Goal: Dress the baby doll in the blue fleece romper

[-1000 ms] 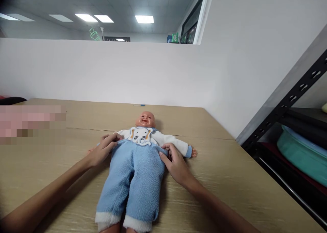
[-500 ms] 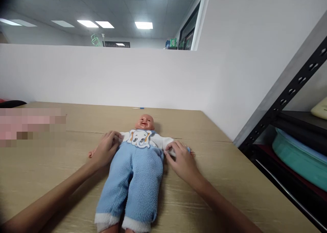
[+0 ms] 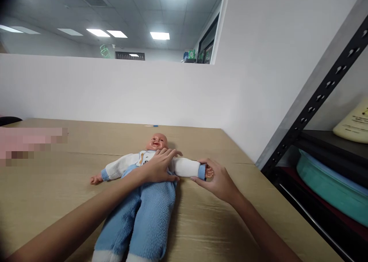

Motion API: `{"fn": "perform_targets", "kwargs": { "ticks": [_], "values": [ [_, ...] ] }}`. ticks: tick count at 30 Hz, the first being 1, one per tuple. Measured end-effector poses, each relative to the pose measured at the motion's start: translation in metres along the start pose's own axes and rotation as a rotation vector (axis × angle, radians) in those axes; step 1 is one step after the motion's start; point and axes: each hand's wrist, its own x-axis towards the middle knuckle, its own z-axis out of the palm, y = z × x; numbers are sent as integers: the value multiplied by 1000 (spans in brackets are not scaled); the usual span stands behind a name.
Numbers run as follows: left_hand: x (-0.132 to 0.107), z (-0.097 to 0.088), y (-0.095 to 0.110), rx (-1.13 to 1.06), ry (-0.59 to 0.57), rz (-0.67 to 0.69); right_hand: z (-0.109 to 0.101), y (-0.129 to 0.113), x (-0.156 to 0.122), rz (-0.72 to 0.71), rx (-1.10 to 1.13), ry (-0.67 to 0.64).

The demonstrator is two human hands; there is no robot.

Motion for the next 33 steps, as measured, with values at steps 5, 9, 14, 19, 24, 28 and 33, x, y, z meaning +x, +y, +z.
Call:
{"fn": "perform_targets", "kwargs": {
  "ticks": [5,9,14,19,24,28,33],
  "values": [
    [-5,5,-1,6,50,-52,11,-18,-8,-1,136,27],
    [-14,4,-1,-67,113,-62,20,-14,-15,23,421,-15],
    [-19,4,-8,-205,225,-85,40,12,-18,195,515,81],
    [-23,5,-15,-314,331,-86,56,16,-18,165,426,-107],
    [-23,5,-21,-449,417,-79,57,1,-18,-27,182,-247],
    [-24,2,-23,-622,454,-108,58,-1,-18,-69,146,-272],
    [-31,-6,-31,-814,485,-134,58,1,-17,-54,148,-280]
  ]
}}
